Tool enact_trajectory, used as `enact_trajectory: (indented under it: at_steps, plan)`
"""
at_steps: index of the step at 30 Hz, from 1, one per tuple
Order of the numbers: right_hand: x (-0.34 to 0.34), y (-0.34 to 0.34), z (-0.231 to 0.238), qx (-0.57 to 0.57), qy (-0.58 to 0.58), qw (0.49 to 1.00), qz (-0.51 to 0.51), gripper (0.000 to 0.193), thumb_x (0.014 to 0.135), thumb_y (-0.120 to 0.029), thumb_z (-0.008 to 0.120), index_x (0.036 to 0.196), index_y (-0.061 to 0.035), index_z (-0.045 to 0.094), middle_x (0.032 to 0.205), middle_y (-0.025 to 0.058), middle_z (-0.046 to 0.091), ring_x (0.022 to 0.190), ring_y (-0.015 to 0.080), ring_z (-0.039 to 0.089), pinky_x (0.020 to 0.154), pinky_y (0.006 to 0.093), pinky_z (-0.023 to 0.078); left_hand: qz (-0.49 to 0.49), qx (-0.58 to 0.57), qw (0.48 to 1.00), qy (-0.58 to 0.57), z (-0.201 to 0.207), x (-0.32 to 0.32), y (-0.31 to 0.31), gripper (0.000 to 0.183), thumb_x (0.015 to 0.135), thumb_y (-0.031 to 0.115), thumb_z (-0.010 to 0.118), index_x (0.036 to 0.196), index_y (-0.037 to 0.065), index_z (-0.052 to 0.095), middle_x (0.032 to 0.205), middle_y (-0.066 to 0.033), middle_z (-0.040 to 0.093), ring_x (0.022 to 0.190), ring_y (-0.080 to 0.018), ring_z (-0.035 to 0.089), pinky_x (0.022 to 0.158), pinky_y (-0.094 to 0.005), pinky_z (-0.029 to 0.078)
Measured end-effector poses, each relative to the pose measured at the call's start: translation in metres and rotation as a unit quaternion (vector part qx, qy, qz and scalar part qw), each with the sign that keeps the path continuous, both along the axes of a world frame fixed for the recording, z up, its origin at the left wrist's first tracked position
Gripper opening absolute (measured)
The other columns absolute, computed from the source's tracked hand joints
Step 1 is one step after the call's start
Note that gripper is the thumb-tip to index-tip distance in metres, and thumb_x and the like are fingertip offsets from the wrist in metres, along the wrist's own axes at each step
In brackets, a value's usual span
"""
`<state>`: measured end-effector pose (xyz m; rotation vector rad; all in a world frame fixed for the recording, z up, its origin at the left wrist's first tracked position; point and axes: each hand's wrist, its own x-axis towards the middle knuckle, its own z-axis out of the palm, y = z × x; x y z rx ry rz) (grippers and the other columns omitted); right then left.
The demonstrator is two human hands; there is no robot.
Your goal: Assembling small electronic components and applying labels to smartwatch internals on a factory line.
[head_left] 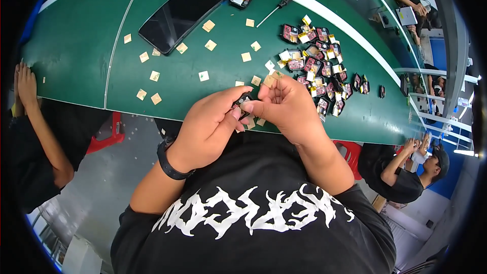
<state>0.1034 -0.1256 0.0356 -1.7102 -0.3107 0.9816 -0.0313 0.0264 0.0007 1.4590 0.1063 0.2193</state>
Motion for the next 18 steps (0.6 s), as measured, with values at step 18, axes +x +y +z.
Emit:
enact_trajectory:
  at_steps: [18]
  plan:
    - [-0.005,-0.038,0.027,-0.011,-0.071,0.997,0.024,0.041,0.106,-0.029,0.057,0.075,-0.0038,0.063,0.065,0.0001,0.057,0.056,0.0052,0.049,0.051,0.0211,0.035,0.114,-0.126,0.980,0.106,0.017,-0.005,0.003,0.017,0.099,0.002,0.061,0.116,-0.001,0.064,0.086,0.0004,0.064,0.070,-0.0033,0.057,0.063,-0.0215,0.046]
